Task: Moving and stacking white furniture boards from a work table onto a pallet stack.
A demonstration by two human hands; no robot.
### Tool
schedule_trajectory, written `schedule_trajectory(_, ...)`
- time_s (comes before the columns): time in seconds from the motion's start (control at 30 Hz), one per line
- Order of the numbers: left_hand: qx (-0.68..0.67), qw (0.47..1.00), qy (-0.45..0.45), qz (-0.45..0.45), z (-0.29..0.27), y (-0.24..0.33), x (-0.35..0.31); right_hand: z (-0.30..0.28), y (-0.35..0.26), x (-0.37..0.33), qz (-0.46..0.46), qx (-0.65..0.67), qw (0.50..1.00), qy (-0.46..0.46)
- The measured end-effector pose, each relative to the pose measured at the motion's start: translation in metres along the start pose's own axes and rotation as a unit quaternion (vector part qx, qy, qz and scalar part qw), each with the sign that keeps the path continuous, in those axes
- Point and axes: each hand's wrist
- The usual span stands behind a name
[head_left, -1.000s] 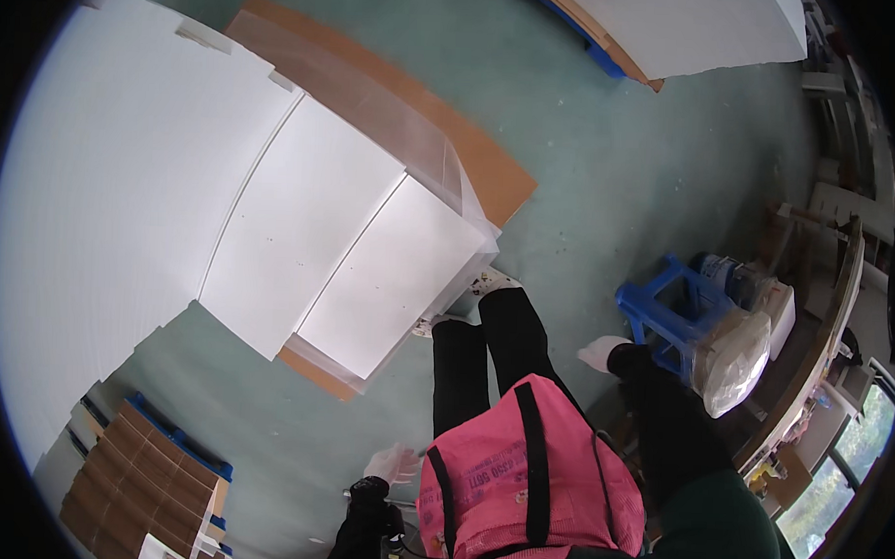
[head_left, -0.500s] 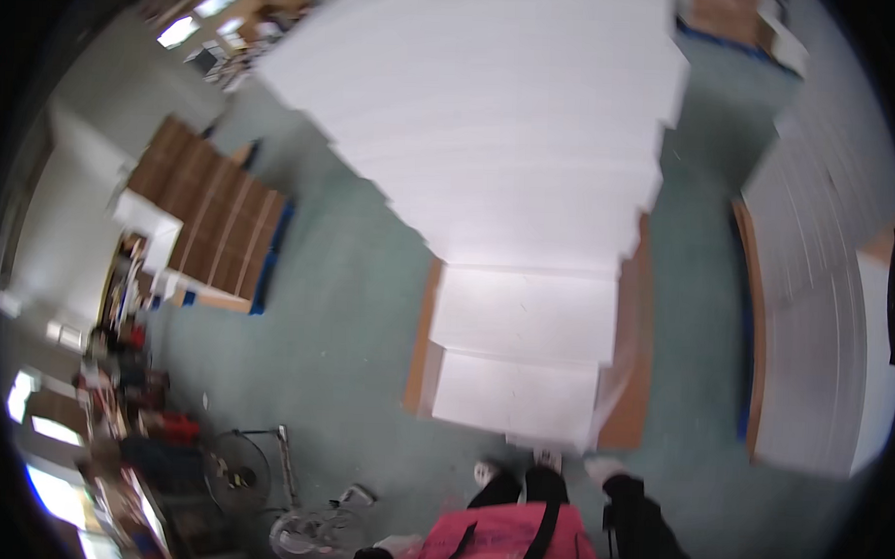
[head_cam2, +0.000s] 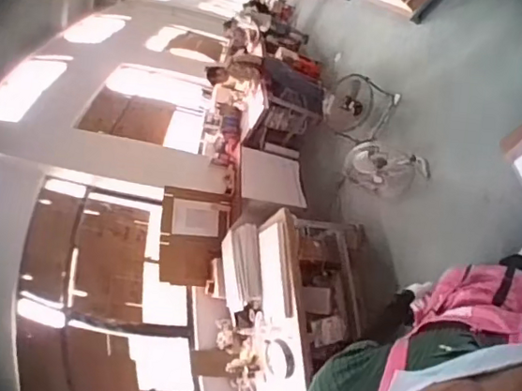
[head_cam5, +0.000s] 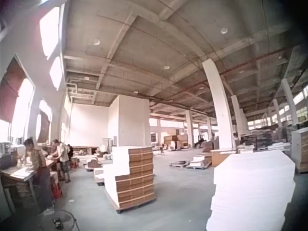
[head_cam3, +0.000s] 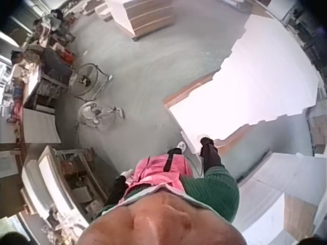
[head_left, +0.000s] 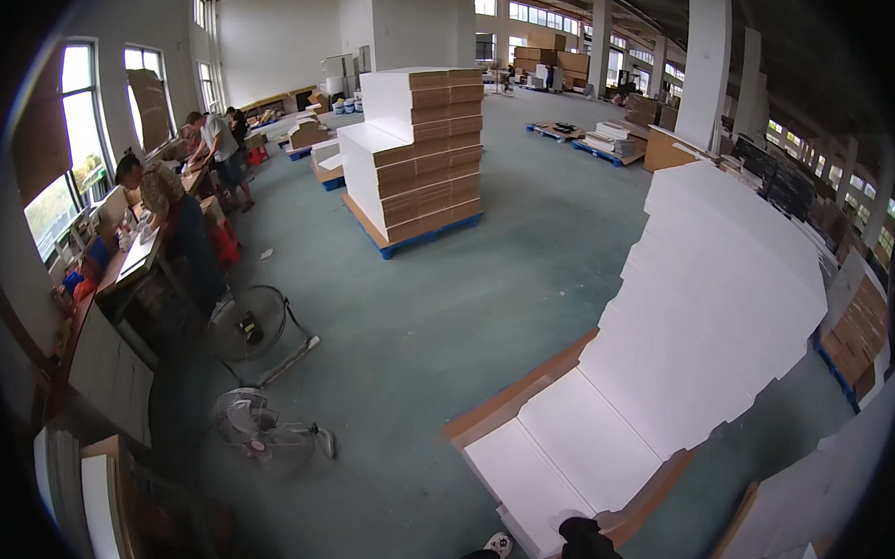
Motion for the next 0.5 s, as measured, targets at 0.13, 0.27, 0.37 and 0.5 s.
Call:
schedule_trajectory(0.13, -0.157, 0.987, 0.016, 0.022, -0.014, -0.133, 0.063, 0.016, -0.164, -0.038, -0.048, -0.052, 0.997, 0.003)
schedule_trajectory(0.27, -0.097, 0.983, 0.132, 0.089, -0.028, -0.243, 0.077, 0.109, -0.359, -0.114, -0.101, -0.154, 0.967, -0.177)
schedule_trajectory(0.37, -0.477, 0.865, 0.101, 0.120, -0.055, -0.231, 0.030, 0.198, -0.417, -0.151, -0.435, -0.309, 0.827, -0.176)
schedule_trajectory(0.5, -0.566, 0.762, 0.235, 0.209, -0.069, -0.283, -0.017, 0.292, -0.535, -0.223, -0.501, -0.428, 0.705, -0.263)
Point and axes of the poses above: each hand's wrist, its own x-axis towards the middle knuckle, its own z-axis out of the palm, y = z × x, and after that the axes turned 9 degrees about x, right-handed
